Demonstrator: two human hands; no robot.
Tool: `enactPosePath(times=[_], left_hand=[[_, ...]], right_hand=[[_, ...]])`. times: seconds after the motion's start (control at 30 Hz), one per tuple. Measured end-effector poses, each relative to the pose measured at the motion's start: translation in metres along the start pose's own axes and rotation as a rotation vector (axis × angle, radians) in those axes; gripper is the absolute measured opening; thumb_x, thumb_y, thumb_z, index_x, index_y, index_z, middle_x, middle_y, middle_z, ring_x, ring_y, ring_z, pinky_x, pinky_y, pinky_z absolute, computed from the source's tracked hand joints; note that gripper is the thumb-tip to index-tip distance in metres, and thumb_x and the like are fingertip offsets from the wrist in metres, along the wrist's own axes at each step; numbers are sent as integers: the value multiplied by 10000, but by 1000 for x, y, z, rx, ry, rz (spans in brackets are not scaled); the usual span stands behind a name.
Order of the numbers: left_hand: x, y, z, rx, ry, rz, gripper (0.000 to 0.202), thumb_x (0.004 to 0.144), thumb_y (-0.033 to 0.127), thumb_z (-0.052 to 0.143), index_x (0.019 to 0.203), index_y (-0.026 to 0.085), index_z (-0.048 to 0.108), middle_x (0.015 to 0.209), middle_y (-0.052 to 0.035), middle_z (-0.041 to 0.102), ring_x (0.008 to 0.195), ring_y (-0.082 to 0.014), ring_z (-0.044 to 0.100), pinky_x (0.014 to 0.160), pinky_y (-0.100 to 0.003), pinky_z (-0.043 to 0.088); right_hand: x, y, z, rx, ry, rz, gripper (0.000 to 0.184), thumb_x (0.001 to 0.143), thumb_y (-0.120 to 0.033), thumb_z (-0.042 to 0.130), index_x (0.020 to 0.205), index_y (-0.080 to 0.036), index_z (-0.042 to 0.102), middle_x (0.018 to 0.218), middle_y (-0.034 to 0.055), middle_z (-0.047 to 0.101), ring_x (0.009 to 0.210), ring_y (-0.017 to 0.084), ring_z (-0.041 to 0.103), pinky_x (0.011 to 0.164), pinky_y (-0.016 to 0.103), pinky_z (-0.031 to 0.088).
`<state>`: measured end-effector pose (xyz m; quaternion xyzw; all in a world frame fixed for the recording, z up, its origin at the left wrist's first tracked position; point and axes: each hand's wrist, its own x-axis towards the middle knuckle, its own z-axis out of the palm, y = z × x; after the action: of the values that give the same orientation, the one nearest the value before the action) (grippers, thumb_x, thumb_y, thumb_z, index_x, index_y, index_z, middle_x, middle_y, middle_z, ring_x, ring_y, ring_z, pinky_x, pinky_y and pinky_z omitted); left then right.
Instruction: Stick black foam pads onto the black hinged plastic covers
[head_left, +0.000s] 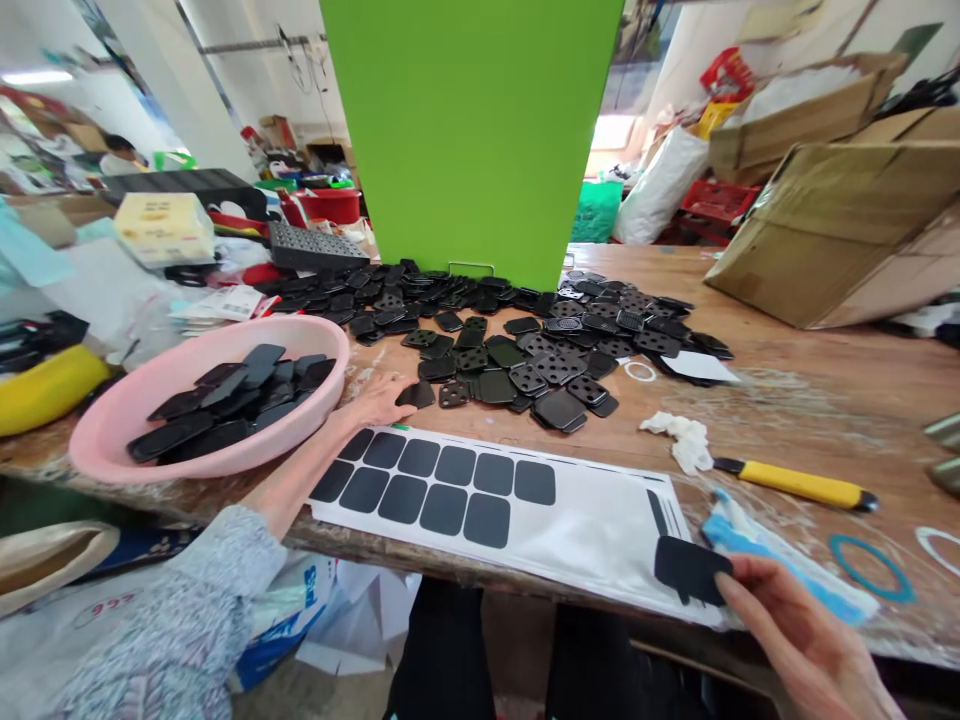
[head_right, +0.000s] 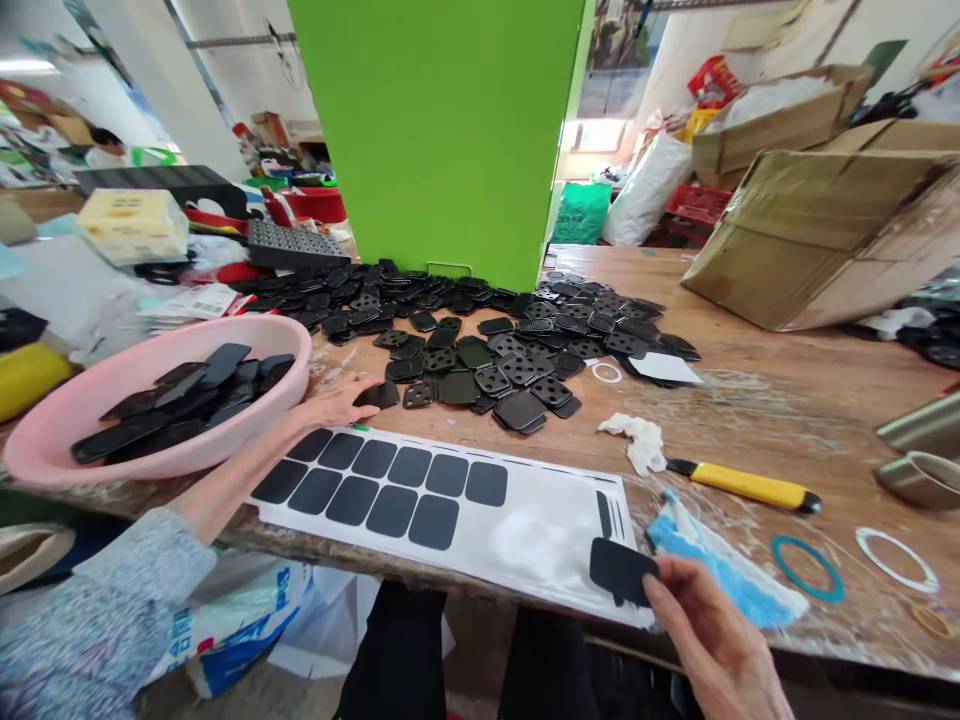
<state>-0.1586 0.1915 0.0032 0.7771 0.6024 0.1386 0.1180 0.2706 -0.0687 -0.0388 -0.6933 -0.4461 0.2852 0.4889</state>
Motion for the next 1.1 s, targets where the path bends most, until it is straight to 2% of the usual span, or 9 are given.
enactPosePath(times=[0.2,0.3,0.4,0.5,0.6,0.7,0.77,0.9,1.1], left_hand=[[8,18,2,-232,135,-49,530,668,276,633,1193,203,614,1096,-91,525,1100,-301,519,1019,-433,369],[16,30,-13,-407,214,-124,446,734,265,591,1171,182,613,1059,-95,550,1068,-278,531,987,-426,407],[12,47,-31,-615,209,-202,401,850,308,467,1197,144,581,916,-102,600,837,-220,590,779,-388,513],[-12,72,-36,-842,123,-253,400,904,340,369,1101,106,626,756,-99,602,605,-157,549,569,-305,504],[-52,104,-20,-1494,-51,-382,408,912,372,372,1034,95,644,689,-90,582,513,-126,493,453,-245,442],[-90,131,2,-2061,-262,-544,448,922,453,391,1013,93,643,683,-104,580,496,-126,478,406,-223,396],[-108,142,13,-2173,-347,-604,528,910,563,379,1007,115,640,697,-111,590,499,-129,480,412,-225,391],[-120,150,21,-2223,-447,-596,687,786,767,370,976,163,636,721,-102,614,529,-164,526,439,-259,411],[-120,154,27,-2271,-529,-488,657,855,700,336,1011,136,636,685,-78,607,531,-140,529,486,-247,429]], right_hand=[[-12,-3,19,78,-96,-106,226,809,-456,644,925,-262,639,1123,44,618,1139,241,544,832,238,513],[-16,-3,21,71,-105,-96,273,818,-434,648,1040,-278,621,1037,29,628,1015,192,595,834,216,504],[-20,-8,28,93,-170,-66,394,832,-431,635,1189,-286,552,858,5,605,802,149,612,709,192,522],[-26,-21,42,153,-218,-62,354,793,-422,683,1088,-267,565,787,2,591,715,151,604,630,209,527],[-33,-39,55,192,-262,-52,279,785,-408,697,988,-255,582,770,8,584,668,147,582,598,224,514],[-41,-55,60,165,-291,-71,202,807,-413,670,795,-223,601,930,48,584,774,161,581,658,241,502],[-45,-61,60,167,-313,-68,232,832,-421,640,741,-214,590,1020,52,576,851,169,569,706,245,488],[-54,-63,65,241,-347,10,191,854,-417,624,808,-233,603,833,6,567,738,140,532,652,230,455],[-63,-74,77,417,-379,194,260,784,-439,708,902,-228,611,792,1,570,720,145,530,671,254,460]])
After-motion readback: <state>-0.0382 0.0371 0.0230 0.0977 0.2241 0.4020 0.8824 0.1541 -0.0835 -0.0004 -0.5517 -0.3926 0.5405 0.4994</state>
